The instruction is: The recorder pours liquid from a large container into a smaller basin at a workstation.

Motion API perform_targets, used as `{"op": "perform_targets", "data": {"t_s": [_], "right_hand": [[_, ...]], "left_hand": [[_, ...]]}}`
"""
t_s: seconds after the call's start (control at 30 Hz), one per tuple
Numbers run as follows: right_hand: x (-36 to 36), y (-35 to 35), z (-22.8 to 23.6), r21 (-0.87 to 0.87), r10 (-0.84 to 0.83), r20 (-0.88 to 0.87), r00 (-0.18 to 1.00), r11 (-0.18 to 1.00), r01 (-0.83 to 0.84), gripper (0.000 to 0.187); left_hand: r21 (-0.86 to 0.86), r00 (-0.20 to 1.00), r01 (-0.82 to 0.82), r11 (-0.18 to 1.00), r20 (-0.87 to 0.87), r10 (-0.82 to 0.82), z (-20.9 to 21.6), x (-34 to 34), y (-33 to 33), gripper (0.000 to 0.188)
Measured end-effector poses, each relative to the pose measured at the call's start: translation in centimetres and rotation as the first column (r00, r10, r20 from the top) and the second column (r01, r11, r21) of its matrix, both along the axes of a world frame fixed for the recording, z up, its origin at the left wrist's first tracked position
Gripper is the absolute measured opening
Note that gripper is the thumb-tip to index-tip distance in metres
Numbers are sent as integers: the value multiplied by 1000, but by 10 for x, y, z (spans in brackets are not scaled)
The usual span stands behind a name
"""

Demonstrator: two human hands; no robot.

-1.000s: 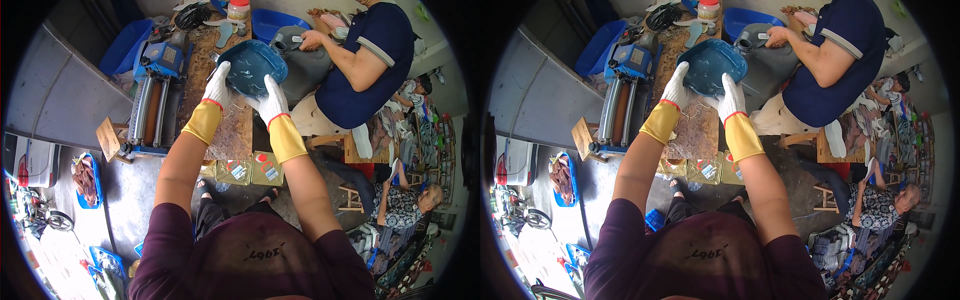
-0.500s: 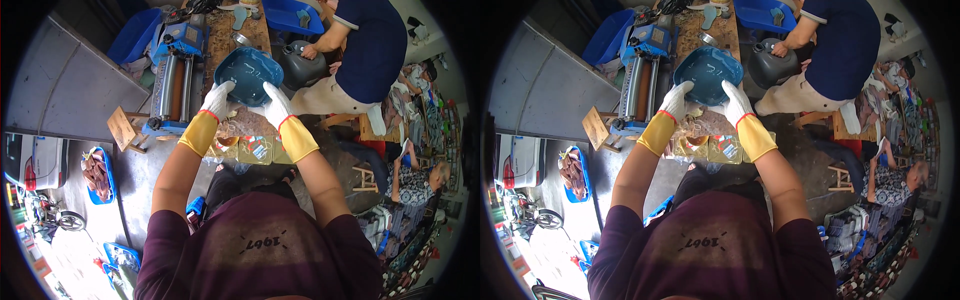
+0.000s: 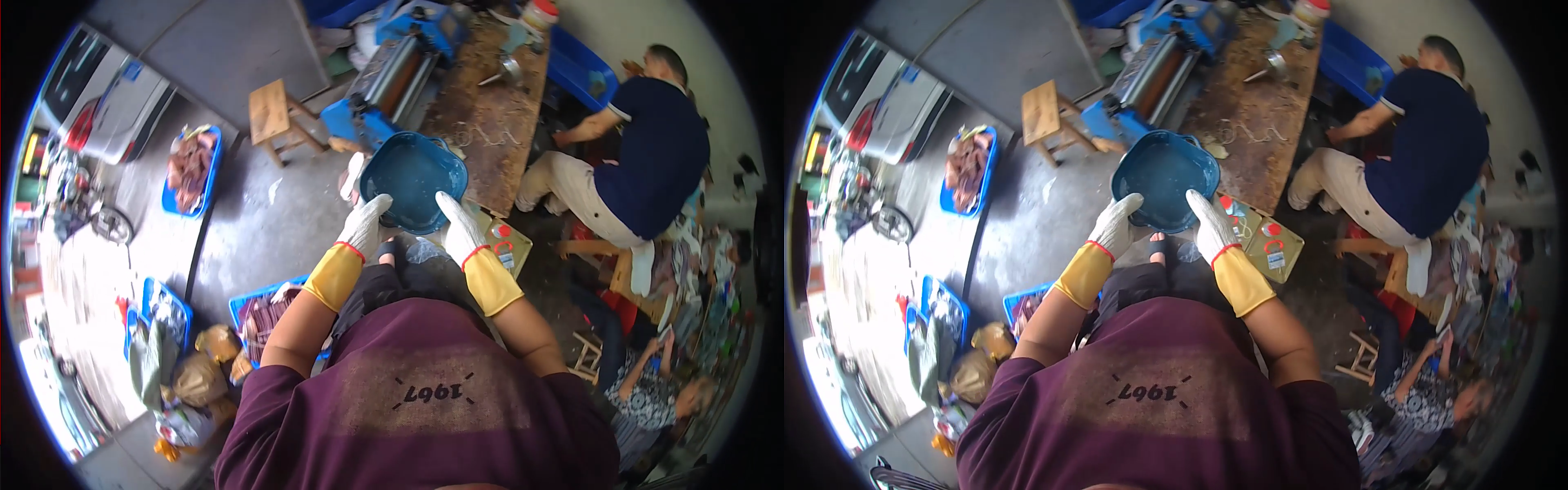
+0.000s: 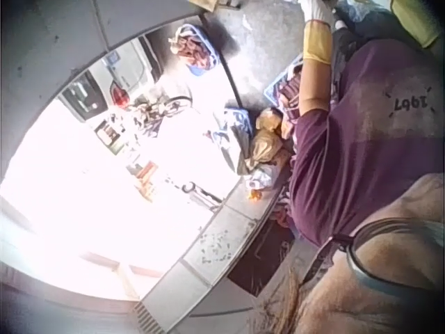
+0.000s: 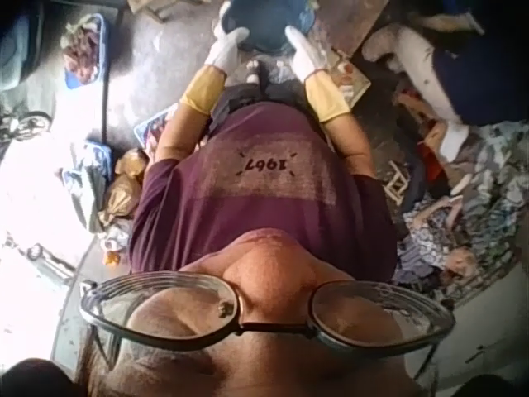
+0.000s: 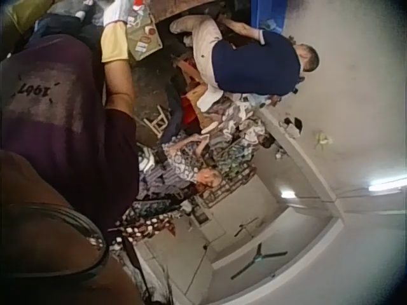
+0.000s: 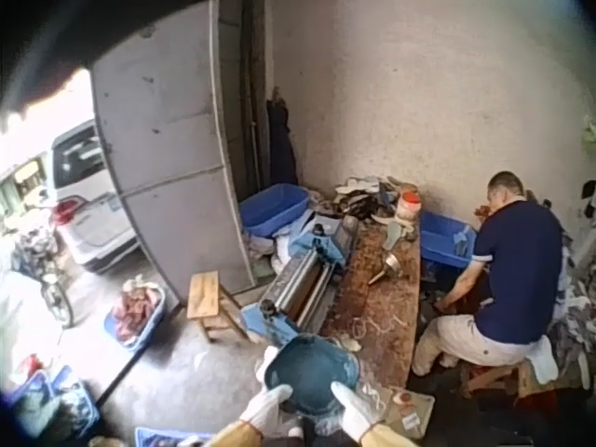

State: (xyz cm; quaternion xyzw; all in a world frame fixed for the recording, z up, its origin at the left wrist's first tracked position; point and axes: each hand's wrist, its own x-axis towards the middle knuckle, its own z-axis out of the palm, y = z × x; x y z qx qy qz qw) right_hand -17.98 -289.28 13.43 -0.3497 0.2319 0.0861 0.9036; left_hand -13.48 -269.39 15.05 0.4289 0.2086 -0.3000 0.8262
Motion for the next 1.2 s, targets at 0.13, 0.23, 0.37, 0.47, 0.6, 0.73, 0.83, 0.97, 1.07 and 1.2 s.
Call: {"op": "perform_targets", "data": {"t_s": [0.13,0.23,0.37,0.47,0.6,0.73,0.83,0.97,1.07,1.2], "right_hand": [[-10,50,24,-9,229,-28,973,973,-229,54],[-8,86,13,-84,266,30,963,961,-263,56],[3,131,4,5,472,-10,882,882,-472,47],[20,177,10,49,587,-90,805,810,-585,52],[52,237,-3,98,770,-55,636,638,-764,51],[94,297,-28,138,872,-43,488,489,-861,64],[120,351,0,87,910,-111,399,409,-909,70],[157,408,8,37,925,-129,357,364,-931,75],[190,459,8,-8,937,-188,295,299,-954,75],[237,532,-3,-60,953,-243,183,173,-983,76]], "left_hand": [[55,978,-207,977,-18,209,-2,-44,53,38],[64,939,-342,938,-5,343,0,-65,86,37],[70,874,-485,871,14,486,0,-83,128,39],[59,837,-546,836,2,547,23,-89,167,43],[18,748,-663,749,-21,663,-21,-94,236,49],[-44,638,-767,640,55,768,-23,-88,297,52],[60,550,-834,549,178,816,-53,-89,350,52],[31,428,-904,427,89,899,-26,-84,402,51],[77,325,-945,319,95,941,-52,-87,446,50],[91,155,-985,148,75,985,-56,-85,493,43]]}}
